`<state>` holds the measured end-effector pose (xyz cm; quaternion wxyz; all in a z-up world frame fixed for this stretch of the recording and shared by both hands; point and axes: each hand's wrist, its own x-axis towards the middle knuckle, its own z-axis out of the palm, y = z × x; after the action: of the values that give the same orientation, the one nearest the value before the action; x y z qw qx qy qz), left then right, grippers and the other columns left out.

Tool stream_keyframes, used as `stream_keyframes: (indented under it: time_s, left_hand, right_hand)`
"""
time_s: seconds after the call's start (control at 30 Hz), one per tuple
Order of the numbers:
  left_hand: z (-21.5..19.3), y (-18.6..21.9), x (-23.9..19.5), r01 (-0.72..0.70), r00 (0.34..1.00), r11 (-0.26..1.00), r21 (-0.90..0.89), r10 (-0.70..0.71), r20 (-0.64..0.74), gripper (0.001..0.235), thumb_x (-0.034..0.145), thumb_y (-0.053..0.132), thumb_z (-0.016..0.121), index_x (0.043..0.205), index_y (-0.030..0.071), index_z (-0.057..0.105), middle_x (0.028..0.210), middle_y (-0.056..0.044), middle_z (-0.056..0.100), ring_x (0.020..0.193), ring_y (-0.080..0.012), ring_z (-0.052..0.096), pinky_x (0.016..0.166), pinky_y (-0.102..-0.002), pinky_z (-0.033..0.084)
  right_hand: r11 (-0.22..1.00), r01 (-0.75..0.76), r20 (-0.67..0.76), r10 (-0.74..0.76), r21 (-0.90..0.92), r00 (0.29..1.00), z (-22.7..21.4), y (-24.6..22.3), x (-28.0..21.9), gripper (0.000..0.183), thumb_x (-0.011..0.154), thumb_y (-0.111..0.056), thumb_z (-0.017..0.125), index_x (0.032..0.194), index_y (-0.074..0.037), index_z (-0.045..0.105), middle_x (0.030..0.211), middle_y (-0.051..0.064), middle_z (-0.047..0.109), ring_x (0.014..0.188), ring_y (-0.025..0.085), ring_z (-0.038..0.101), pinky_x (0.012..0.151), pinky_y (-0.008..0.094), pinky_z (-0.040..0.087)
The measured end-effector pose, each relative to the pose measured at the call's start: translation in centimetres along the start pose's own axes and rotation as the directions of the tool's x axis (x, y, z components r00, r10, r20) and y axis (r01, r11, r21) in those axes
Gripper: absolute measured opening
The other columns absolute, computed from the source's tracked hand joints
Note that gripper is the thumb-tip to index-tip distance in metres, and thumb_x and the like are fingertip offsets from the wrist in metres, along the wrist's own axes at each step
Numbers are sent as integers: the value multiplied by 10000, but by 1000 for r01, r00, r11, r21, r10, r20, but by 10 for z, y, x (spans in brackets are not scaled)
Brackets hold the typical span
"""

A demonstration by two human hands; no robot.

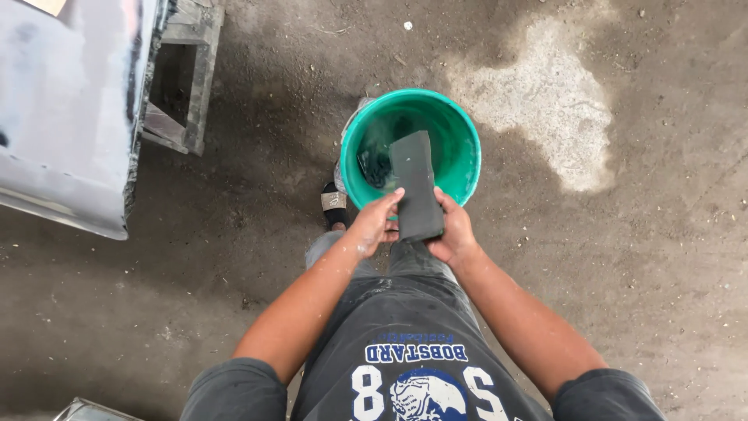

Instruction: The person sands a large, white car door using a green sanding block and a yellow cloth. They repeatedly wipe the surface, dip the sanding block and cloth into a green bucket of water, and continue sanding different sections of the door, including the edges and the area around the handle.

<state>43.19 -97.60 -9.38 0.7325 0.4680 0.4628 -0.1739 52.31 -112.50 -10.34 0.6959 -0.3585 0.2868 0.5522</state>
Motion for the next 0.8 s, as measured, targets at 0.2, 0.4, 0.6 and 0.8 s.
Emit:
stream_keyframes:
  time_s: [0.2,0.4,0.6,0.8]
  left_hand:
    - [-28,-44,18,82,984,841,-534,19,180,412,977,349,623,1263,52,631,1143,-86,701,970,-193,710,861,-375,576]
    - [-47,0,-22,-69,988,849,-525,131,83,393,983,169,573,1350,31,555,1147,-124,688,966,-228,722,834,-406,595]
    - [-63,18,-49,-43,980,866,-498,135,149,464,971,125,512,1428,57,482,1200,-158,670,1034,-277,723,867,-426,604]
    - [-79,10,-52,-55,961,871,-488,178,210,568,991,157,541,1535,63,404,1332,-154,630,1122,-263,687,953,-424,572]
  right_hand:
    - [998,44,-2,-44,-53,999,2,38,2,382,1053,-324,459,1331,-106,602,1196,54,711,1048,214,698,961,416,548]
    - [695,69,-46,-145,-716,988,-27,12,60,323,964,-276,622,1226,-102,697,1108,51,740,959,193,694,864,400,555]
    - [-178,149,191,-248,-973,950,1,-21,150,434,869,-255,678,1285,-131,692,1270,142,691,1110,326,683,940,423,534]
    - [-631,158,239,-44,-760,970,-63,7,252,553,859,-235,609,1397,-115,566,1448,202,534,1279,404,554,984,550,464]
